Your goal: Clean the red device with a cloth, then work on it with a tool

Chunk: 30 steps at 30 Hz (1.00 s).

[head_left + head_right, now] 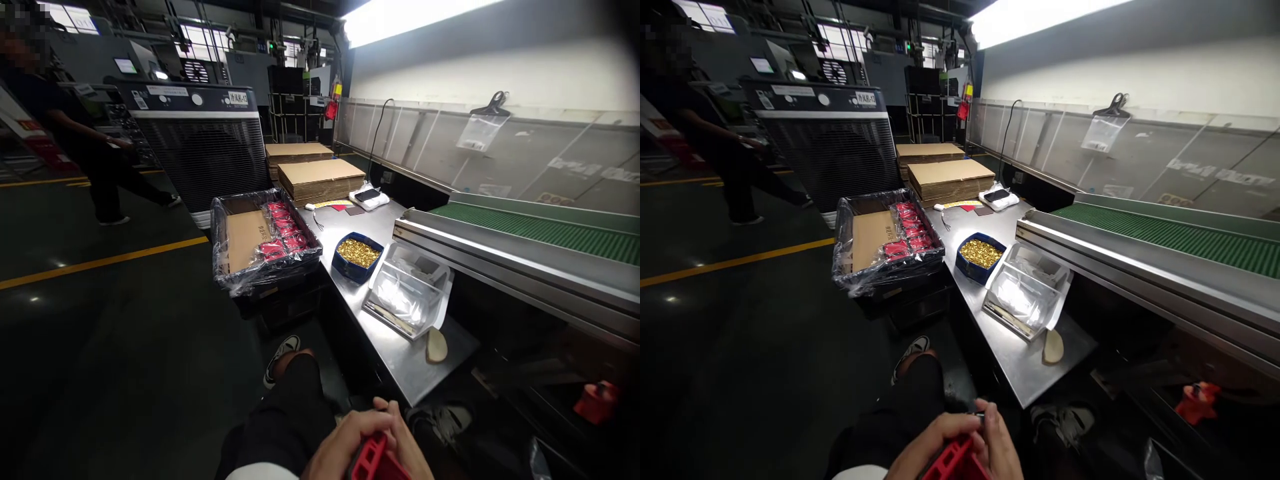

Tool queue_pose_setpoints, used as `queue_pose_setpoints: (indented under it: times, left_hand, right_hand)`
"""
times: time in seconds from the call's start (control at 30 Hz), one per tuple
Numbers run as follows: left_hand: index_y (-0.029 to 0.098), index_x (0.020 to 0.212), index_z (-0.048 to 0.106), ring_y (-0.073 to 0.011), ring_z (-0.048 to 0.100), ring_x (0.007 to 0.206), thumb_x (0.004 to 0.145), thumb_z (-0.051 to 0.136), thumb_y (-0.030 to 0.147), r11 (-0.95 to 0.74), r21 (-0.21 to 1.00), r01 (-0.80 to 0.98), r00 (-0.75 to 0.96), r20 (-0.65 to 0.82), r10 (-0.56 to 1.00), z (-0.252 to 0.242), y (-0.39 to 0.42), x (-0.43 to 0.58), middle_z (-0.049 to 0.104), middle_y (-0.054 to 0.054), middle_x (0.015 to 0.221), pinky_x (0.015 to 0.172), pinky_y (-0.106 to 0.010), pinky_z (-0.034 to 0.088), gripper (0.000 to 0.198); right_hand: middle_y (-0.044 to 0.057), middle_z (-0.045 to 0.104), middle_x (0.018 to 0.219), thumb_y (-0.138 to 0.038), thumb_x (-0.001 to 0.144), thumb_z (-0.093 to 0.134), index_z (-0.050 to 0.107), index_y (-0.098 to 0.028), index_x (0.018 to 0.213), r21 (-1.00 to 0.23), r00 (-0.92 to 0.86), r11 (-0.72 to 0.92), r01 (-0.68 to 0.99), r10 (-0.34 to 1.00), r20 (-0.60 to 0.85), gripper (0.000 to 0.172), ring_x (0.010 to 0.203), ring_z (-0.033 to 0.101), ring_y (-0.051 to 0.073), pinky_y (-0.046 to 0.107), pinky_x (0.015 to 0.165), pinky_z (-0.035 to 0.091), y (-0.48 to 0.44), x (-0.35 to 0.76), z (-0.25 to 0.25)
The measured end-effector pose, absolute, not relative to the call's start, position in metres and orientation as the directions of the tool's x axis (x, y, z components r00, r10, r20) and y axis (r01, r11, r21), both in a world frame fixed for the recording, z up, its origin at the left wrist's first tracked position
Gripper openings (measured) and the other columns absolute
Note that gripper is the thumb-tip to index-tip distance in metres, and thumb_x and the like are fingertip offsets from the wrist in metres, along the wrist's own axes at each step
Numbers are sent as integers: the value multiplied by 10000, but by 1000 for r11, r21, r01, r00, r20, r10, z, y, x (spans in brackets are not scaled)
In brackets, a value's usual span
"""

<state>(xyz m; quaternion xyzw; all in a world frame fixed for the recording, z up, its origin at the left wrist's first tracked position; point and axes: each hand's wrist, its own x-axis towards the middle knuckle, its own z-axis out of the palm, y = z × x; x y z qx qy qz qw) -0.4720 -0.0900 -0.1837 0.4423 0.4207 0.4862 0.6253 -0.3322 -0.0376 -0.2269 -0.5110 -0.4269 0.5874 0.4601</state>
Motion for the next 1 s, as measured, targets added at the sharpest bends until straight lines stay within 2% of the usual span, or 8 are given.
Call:
queue_pose_setpoints:
  times: [0.1,0.23,0.37,0.47,0.53,0.7,0.83,1.0]
  left_hand:
    - [234,1371,549,-277,666,1048,710,733,779,283,852,-440,155,-238,959,-179,-92,-476,655,-157,1243,921,-374,510,877]
    - [207,1375,546,-255,662,1042,777,642,794,342,742,-576,112,-343,933,-184,-89,-482,624,-175,1321,901,-368,493,844]
    - [183,1353,566,-311,675,1076,838,535,804,344,589,-731,124,-381,916,-183,-80,-489,615,-189,1350,942,-459,509,808]
    - [166,1340,569,-323,699,1039,860,461,822,339,416,-844,181,-375,909,-175,-72,-494,668,-171,1261,896,-456,537,820]
    - [158,1341,568,-317,707,1025,872,448,819,333,353,-874,199,-367,909,-168,-67,-497,699,-148,1194,875,-423,543,820]
    - [126,1298,598,-296,730,939,888,514,765,349,313,-883,235,-350,907,-160,-59,-501,732,-129,1094,831,-384,550,764]
    - [118,1292,605,-276,727,927,886,490,784,370,351,-860,225,-389,893,-164,-61,-498,724,-144,1099,846,-384,546,789]
    - [127,1317,581,-242,705,913,855,529,798,371,453,-811,154,-447,881,-166,-64,-494,721,-163,1093,853,-361,525,816]
  right_hand:
    - [43,724,764,-677,809,660,587,-152,1220,-930,79,-365,-49,926,-368,670,668,712,207,308,580,595,-12,-314,-232]
    - [87,732,956,-721,746,677,583,-176,1234,-927,301,-197,320,949,-98,738,834,708,253,368,699,579,27,-285,-259]
    - [112,674,969,-753,663,697,699,-191,964,-825,253,-125,550,967,22,638,851,639,310,471,781,507,44,-264,-284]
    - [126,618,1054,-752,758,588,670,-179,1020,-771,241,-96,629,967,77,635,849,609,290,483,817,488,43,-256,-289]
    - [124,609,1082,-727,804,552,652,-191,1081,-747,242,-99,657,967,84,612,860,602,286,479,821,478,40,-254,-287]
    - [91,665,920,-732,742,635,705,-209,903,-765,165,-106,635,986,0,551,809,633,286,463,790,495,38,-257,-273]
    - [67,716,999,-686,807,633,683,-226,1061,-848,109,-86,524,993,-34,528,870,686,237,376,805,561,22,-278,-224]
    - [-1,689,1000,-482,892,655,700,-303,1056,-900,-213,205,384,968,130,246,769,641,121,235,704,519,-22,-322,-146]
